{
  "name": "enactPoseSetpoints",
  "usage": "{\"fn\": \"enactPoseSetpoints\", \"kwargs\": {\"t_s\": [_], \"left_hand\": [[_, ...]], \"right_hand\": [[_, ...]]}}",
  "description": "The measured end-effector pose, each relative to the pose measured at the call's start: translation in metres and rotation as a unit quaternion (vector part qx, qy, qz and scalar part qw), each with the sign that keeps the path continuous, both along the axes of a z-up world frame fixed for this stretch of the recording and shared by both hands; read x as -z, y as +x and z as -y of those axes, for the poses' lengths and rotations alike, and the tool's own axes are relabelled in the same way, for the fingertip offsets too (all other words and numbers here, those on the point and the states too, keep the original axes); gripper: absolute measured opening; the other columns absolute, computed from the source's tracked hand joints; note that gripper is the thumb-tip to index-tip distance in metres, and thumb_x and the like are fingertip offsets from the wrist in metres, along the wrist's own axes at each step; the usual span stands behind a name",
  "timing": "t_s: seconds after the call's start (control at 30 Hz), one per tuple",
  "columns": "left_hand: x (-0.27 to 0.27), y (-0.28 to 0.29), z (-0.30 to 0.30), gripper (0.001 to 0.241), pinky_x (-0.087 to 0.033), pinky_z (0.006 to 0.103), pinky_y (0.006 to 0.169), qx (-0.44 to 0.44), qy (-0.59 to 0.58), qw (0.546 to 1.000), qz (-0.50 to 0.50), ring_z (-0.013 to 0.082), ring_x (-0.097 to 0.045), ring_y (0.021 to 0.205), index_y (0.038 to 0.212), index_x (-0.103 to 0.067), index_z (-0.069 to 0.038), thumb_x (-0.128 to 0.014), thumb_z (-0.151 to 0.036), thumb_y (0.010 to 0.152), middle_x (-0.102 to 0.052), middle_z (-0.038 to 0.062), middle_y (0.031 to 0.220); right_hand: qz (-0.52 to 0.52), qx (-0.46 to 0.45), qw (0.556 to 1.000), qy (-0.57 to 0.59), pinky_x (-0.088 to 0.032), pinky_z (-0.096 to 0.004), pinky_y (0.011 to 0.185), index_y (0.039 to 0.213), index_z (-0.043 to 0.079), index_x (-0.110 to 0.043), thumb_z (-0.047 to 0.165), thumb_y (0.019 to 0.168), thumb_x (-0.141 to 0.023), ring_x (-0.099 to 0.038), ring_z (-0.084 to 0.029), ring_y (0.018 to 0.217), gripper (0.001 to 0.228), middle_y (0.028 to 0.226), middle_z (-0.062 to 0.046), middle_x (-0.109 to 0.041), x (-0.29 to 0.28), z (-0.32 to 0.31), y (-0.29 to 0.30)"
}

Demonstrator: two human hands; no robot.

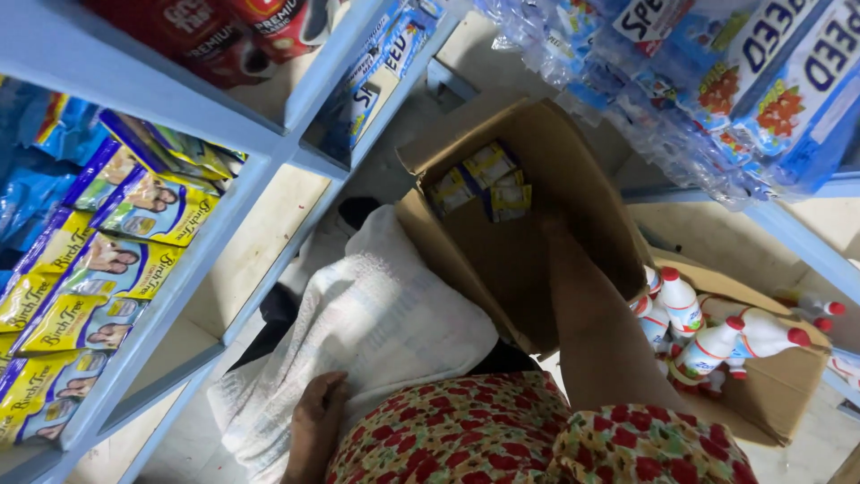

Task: The recorder is taking small packets from a cardboard box and arranging them neatly on grocery store shelves.

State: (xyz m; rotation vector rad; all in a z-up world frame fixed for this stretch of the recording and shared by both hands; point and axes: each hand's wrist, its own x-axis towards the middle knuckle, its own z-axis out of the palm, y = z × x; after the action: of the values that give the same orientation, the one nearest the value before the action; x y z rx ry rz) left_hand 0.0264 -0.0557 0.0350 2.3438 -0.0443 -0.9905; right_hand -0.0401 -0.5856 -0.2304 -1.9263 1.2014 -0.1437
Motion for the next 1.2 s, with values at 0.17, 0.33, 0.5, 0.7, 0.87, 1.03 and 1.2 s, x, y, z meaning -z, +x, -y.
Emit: {"fn": "enactPoseSetpoints", "kwargs": {"t_s": [0.17,0.33,0.5,0.7,0.87,1.03,1.2], "left_hand": [[0.000,0.006,0.007,0.026,-0.060,0.0361,0.088,0.069,0.028,0.997,-0.004,0.0239,-0.074,0.103,0.119,-0.068,-0.010,-0.062,-0.017,0.095,-0.073,0.012,0.118],[-0.011,0.014,0.029,0.023,-0.060,0.0368,0.090,0.067,0.049,0.996,-0.015,0.0236,-0.074,0.105,0.115,-0.070,-0.011,-0.062,-0.019,0.095,-0.073,0.010,0.119],[-0.015,0.020,0.045,0.023,-0.058,0.0374,0.091,0.086,0.092,0.991,-0.038,0.0241,-0.074,0.104,0.114,-0.071,-0.013,-0.063,-0.022,0.095,-0.072,0.007,0.121],[-0.017,0.020,0.056,0.025,-0.059,0.0372,0.091,0.079,0.083,0.992,-0.043,0.0247,-0.075,0.103,0.116,-0.070,-0.013,-0.063,-0.023,0.094,-0.071,0.007,0.122],[-0.021,0.019,0.056,0.024,-0.059,0.0382,0.091,0.100,0.086,0.990,-0.042,0.0252,-0.074,0.102,0.116,-0.070,-0.012,-0.061,-0.020,0.096,-0.071,0.008,0.123],[-0.015,0.006,0.041,0.022,-0.061,0.0348,0.084,0.130,0.012,0.991,0.039,0.0229,-0.075,0.098,0.115,-0.071,-0.012,-0.060,-0.015,0.096,-0.072,0.010,0.121],[-0.014,-0.004,0.040,0.021,-0.062,0.0306,0.078,0.108,-0.123,0.978,0.126,0.0189,-0.077,0.093,0.115,-0.071,-0.011,-0.063,-0.011,0.095,-0.074,0.009,0.115]], "right_hand": [[-0.012,-0.015,0.999,0.030,-0.050,-0.039,0.091,0.123,0.007,-0.068,0.013,0.098,-0.064,-0.063,-0.029,0.107,0.026,0.118,-0.017,-0.065,-0.006,-0.015,0.009],[-0.017,-0.035,0.998,0.052,-0.048,-0.039,0.094,0.124,0.006,-0.068,0.012,0.097,-0.063,-0.060,-0.030,0.111,0.027,0.123,-0.018,-0.062,-0.032,-0.026,0.022],[-0.027,-0.053,0.996,0.064,-0.046,-0.040,0.097,0.125,0.006,-0.067,0.011,0.097,-0.062,-0.057,-0.031,0.115,0.028,0.129,-0.018,-0.058,-0.041,-0.033,0.027],[-0.027,-0.077,0.995,0.055,-0.043,-0.040,0.100,0.126,0.006,-0.067,0.010,0.096,-0.060,-0.053,-0.033,0.119,0.030,0.135,-0.018,-0.054,-0.043,-0.024,0.018],[-0.032,-0.091,0.994,0.055,-0.041,-0.041,0.102,0.127,0.006,-0.066,0.009,0.096,-0.059,-0.050,-0.034,0.123,0.032,0.140,-0.019,-0.051,-0.058,-0.034,-0.007],[0.042,-0.102,0.987,0.120,-0.043,-0.040,0.099,0.121,0.005,-0.065,0.009,0.096,-0.061,-0.052,-0.031,0.118,0.026,0.131,-0.015,-0.054,-0.034,-0.023,-0.028],[0.178,-0.193,0.938,0.226,-0.052,-0.032,0.086,0.105,0.004,-0.062,0.009,0.098,-0.065,-0.059,-0.016,0.095,0.009,0.097,-0.003,-0.063,-0.156,-0.040,-0.017]]}}
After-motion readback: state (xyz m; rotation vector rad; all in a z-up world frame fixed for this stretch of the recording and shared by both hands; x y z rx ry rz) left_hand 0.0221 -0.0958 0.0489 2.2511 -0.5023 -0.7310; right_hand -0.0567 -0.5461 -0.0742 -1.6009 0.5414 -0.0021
